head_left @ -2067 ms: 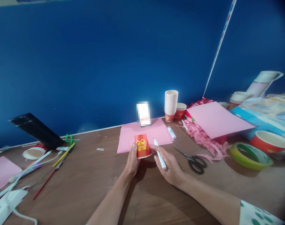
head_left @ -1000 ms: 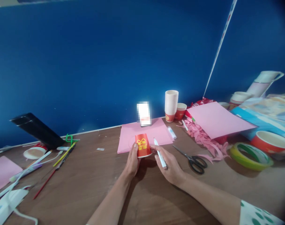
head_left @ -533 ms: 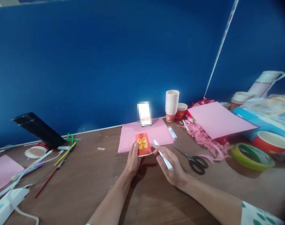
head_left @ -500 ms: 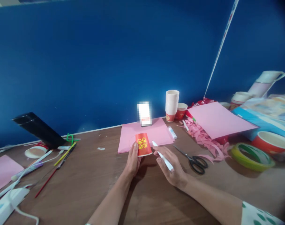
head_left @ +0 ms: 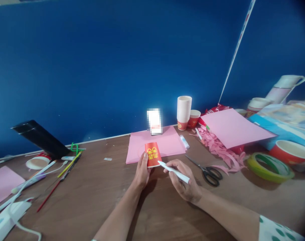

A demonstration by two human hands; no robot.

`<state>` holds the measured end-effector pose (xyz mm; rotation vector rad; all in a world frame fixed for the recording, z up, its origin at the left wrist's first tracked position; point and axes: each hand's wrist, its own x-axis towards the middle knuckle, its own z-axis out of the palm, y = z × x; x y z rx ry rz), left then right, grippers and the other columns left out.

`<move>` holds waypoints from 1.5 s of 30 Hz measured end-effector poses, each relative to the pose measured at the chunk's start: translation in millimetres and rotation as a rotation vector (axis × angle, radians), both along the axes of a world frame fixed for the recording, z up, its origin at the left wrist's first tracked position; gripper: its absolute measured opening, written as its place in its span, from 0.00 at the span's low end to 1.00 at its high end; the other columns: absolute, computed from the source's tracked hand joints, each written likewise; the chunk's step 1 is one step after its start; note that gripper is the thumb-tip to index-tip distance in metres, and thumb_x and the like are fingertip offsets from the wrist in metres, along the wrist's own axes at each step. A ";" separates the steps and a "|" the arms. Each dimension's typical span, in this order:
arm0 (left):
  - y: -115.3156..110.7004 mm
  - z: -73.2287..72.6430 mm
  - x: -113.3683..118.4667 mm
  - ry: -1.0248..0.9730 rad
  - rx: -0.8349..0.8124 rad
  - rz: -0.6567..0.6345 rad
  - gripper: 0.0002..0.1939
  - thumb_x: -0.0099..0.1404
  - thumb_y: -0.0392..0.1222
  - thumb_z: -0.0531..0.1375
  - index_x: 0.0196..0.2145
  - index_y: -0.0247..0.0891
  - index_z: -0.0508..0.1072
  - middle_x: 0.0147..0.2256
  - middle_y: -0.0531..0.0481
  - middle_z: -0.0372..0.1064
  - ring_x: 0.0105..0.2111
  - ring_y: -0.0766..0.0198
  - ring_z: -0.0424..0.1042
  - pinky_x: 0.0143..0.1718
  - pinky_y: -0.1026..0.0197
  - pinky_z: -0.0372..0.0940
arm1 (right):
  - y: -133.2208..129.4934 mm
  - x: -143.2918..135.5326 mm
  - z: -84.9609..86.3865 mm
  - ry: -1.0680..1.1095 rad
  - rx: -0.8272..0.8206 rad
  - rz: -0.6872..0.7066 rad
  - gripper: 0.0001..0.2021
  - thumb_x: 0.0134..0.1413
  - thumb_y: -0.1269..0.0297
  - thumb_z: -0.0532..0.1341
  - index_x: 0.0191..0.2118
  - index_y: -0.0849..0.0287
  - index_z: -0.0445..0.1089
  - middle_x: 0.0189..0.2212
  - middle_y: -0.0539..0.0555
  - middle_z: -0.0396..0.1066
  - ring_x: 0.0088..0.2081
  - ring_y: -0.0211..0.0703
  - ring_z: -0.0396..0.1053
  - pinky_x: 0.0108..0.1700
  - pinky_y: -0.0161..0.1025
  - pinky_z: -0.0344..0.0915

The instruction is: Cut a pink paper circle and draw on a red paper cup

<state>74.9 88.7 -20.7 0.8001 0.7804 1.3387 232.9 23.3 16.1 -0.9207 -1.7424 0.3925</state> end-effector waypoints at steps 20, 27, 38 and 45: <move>-1.8 6.8 1.0 0.008 0.015 -0.050 0.16 0.57 0.50 0.60 0.40 0.38 0.70 0.34 0.50 0.70 0.33 0.64 0.70 0.40 0.59 0.64 | 3.5 -0.1 0.3 -0.064 0.013 0.051 0.08 0.56 0.71 0.52 0.40 0.59 0.66 0.33 0.55 0.70 0.35 0.42 0.68 0.40 0.40 0.66; -3.2 9.9 2.4 0.025 0.003 -0.035 0.15 0.57 0.50 0.60 0.38 0.38 0.70 0.35 0.50 0.71 0.34 0.64 0.70 0.41 0.60 0.64 | 4.2 0.8 -0.4 -0.066 0.020 0.036 0.08 0.56 0.70 0.52 0.40 0.58 0.66 0.33 0.55 0.70 0.35 0.43 0.68 0.39 0.40 0.66; -2.6 8.4 1.4 0.021 0.033 -0.060 0.15 0.58 0.50 0.59 0.39 0.38 0.70 0.34 0.50 0.71 0.34 0.64 0.70 0.41 0.59 0.63 | 3.4 1.3 -0.3 -0.061 0.010 0.042 0.09 0.56 0.70 0.52 0.42 0.58 0.65 0.34 0.55 0.70 0.36 0.43 0.67 0.40 0.40 0.66; -3.3 8.8 1.9 0.054 0.046 -0.037 0.14 0.58 0.49 0.59 0.39 0.38 0.70 0.36 0.48 0.71 0.34 0.63 0.69 0.40 0.61 0.64 | 4.5 0.7 -1.8 -0.066 0.006 0.017 0.09 0.56 0.69 0.52 0.42 0.58 0.65 0.34 0.55 0.70 0.36 0.43 0.68 0.40 0.40 0.66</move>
